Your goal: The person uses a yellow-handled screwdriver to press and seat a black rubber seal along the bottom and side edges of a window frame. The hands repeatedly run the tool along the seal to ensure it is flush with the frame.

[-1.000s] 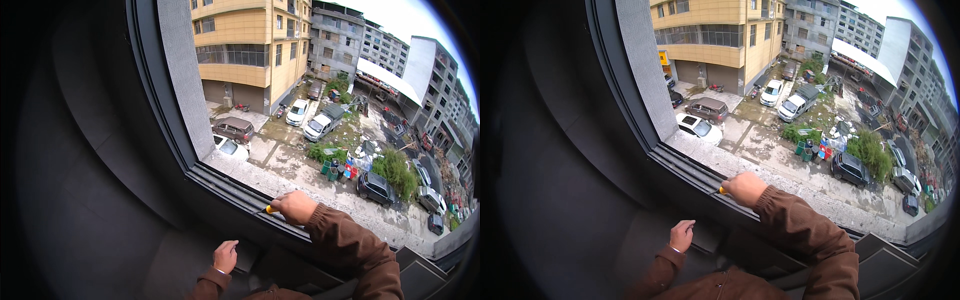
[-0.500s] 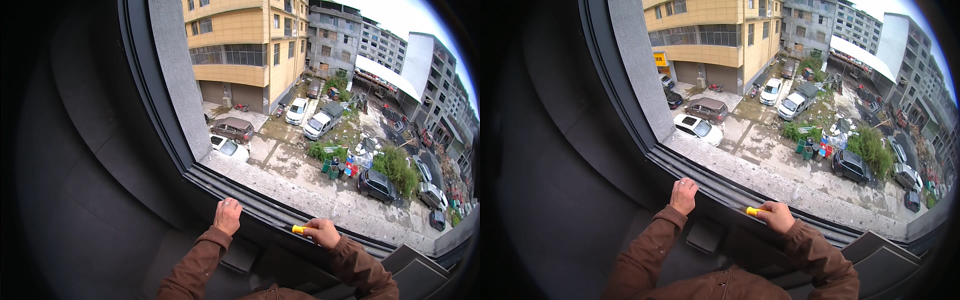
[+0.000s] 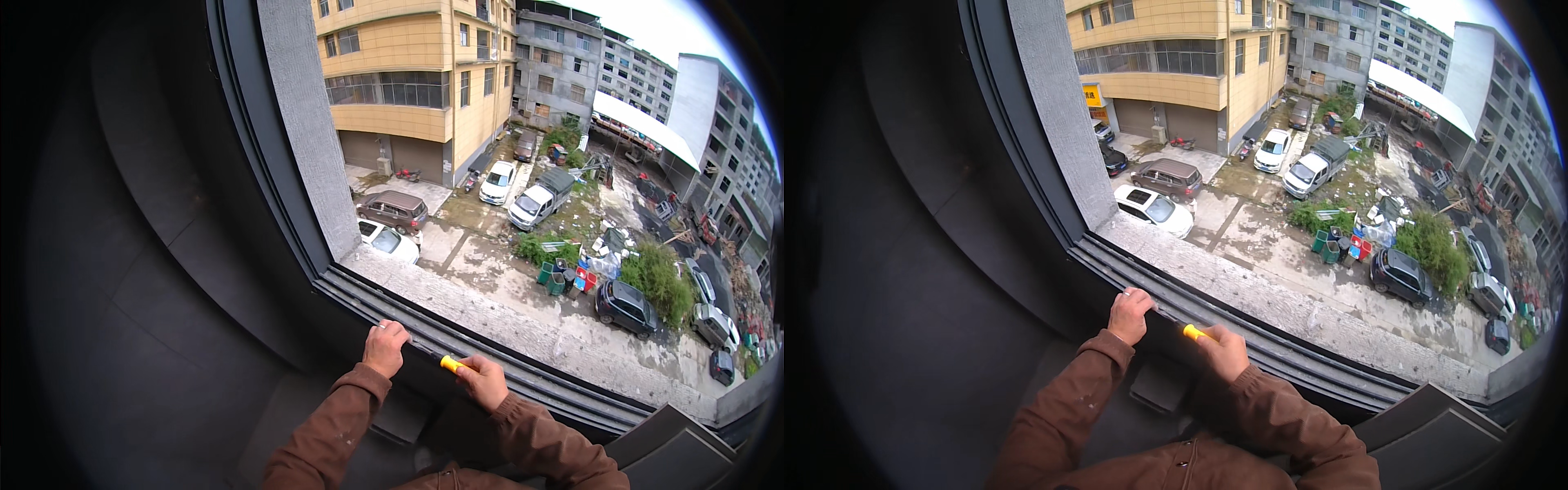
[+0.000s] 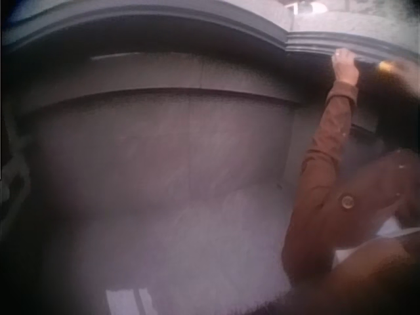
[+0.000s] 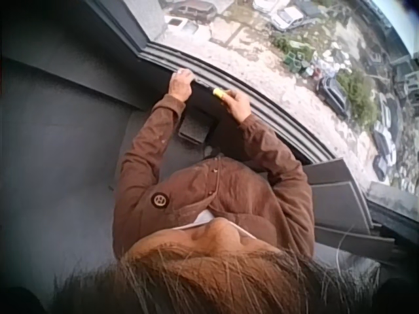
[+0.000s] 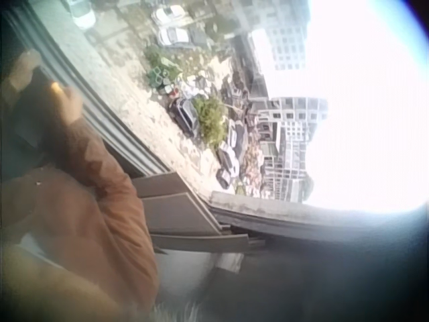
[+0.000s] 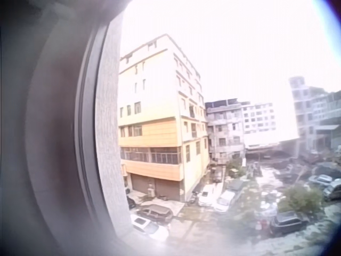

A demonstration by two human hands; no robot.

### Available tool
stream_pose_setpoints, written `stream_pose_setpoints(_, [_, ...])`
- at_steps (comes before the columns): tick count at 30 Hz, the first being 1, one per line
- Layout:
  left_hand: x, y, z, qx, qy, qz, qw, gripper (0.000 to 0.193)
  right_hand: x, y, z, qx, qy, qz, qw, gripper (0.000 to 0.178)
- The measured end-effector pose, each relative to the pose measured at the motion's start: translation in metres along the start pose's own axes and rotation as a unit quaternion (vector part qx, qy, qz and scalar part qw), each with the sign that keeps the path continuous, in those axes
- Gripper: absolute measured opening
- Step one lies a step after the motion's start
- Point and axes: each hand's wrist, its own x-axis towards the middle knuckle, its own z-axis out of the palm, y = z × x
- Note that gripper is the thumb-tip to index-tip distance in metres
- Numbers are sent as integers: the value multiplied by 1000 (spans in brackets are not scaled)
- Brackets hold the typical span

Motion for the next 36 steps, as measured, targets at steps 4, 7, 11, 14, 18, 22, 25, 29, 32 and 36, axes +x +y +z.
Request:
stream_pose_setpoints(4, [3,-1,2,-10,7,3,1000,18,1,-21,1,-202,39,-139,969,21])
stream_pose_setpoints(7, [4,-7,0,-29,0,-13,1000,19,5,-54,-7,-261,6,-171,950,23])
stream_pose_setpoints(11, [-6,-10,-1,-31,37,-18,999,20,-10,-41,-32,-286,-3,-253,924,23])
stream_pose_setpoints(14, [-3,1,-2,-1,20,-12,1000,20,-10,-29,-32,-279,-3,-237,931,24])
stream_pose_setpoints(18, [-4,5,3,26,7,-25,999,16,-12,-19,-4,-313,30,-186,931,23])
stream_pose_setpoints(22, [-4,1,0,18,1,-17,1000,15,-21,-9,-5,-132,54,-152,978,20])
stream_pose_setpoints(25, [-6,-3,-1,13,4,-10,1000,16,-16,-16,-9,-192,48,-181,963,20])
stream_pose_setpoints(29, [-3,1,-1,18,1,-11,1000,16,-4,-19,-6,-279,32,-227,933,22])
stream_pose_setpoints(32, [-2,1,-1,28,2,-8,1000,16,-4,-18,5,-277,71,-229,930,22])
stream_pose_setpoints(36, [-2,2,4,28,21,-6,999,15,-8,-15,22,-254,86,-214,939,21])
